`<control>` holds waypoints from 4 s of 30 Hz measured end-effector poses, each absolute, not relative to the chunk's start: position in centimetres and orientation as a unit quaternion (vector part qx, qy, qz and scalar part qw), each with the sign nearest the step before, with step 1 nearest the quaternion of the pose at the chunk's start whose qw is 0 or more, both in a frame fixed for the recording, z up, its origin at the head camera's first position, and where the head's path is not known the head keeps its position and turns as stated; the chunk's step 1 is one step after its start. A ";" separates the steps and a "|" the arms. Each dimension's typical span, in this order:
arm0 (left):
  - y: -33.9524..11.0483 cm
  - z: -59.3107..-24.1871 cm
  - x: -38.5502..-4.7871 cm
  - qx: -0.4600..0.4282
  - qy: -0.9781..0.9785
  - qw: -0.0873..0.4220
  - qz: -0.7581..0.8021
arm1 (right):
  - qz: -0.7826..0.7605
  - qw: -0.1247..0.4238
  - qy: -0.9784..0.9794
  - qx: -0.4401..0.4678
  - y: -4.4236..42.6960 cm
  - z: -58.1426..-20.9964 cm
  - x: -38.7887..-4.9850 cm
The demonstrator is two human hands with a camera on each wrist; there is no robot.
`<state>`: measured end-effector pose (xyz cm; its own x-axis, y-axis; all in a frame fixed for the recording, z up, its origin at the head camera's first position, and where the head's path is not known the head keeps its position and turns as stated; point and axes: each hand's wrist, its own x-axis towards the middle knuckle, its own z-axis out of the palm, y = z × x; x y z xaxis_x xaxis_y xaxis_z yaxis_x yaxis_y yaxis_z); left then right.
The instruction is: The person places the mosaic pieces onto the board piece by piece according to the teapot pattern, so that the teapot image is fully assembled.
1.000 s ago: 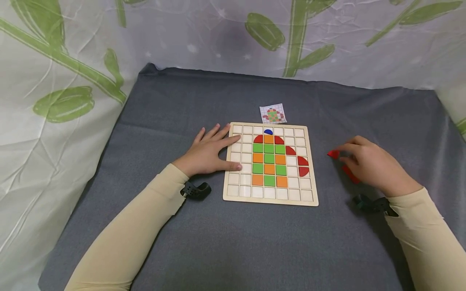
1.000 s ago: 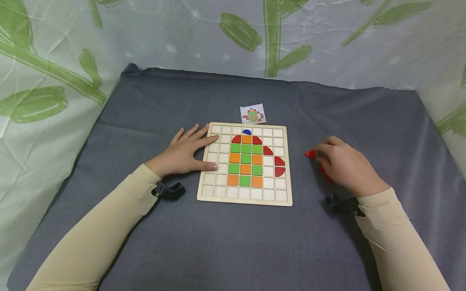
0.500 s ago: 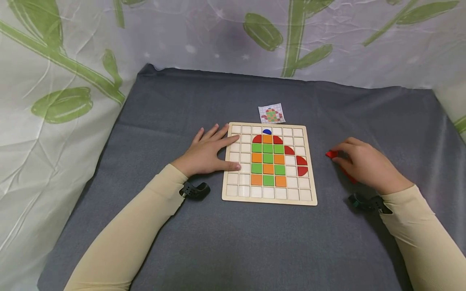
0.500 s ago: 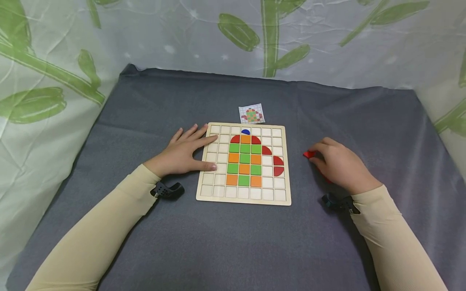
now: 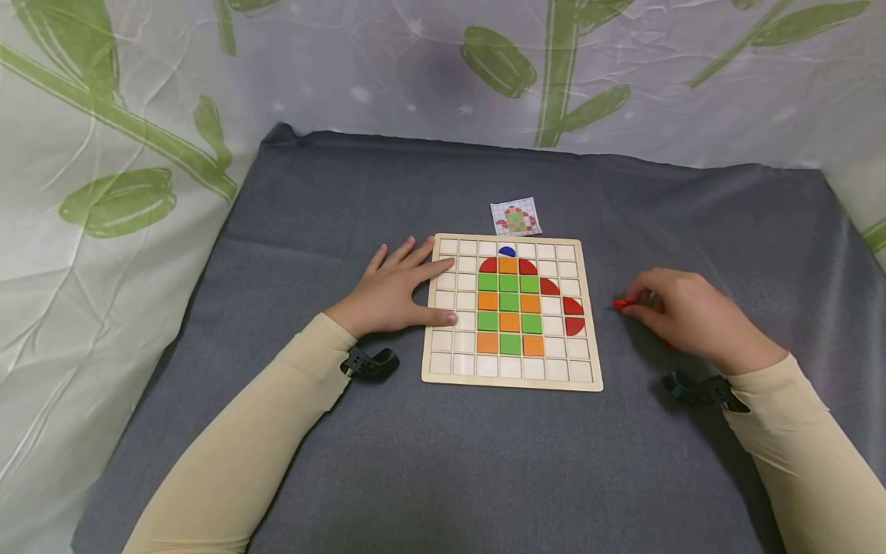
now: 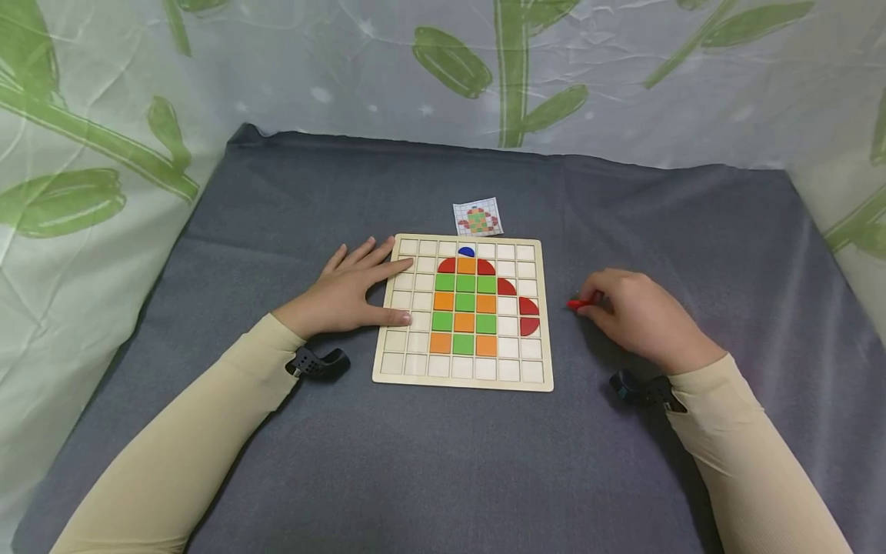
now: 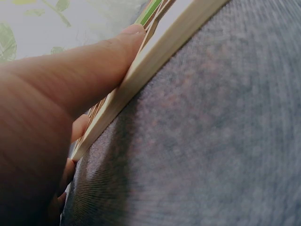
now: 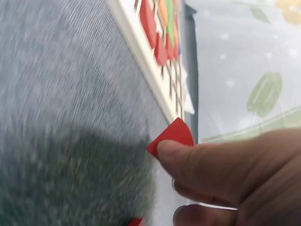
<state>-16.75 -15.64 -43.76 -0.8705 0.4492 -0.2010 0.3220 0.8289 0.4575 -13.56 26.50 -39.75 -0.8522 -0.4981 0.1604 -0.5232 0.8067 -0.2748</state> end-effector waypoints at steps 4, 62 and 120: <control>-15.7 -43.7 -16.7 0.204 0.945 0.151 0.208 | 0.170 0.055 -0.938 0.296 25.4 -39.4 -13.0; -15.7 -43.7 -16.7 0.205 0.945 0.155 0.204 | 0.105 0.036 -0.929 0.352 23.2 -38.4 -10.4; -18.0 -42.5 -17.4 0.272 0.887 0.256 0.270 | 0.109 -0.076 -0.978 0.164 22.1 -37.5 -13.0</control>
<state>-17.44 -18.00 -42.52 -0.7207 0.6210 -0.3080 0.3437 0.7060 0.6192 -13.03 22.15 -37.46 -0.9346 -0.3375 -0.1123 -0.3046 0.9225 -0.2371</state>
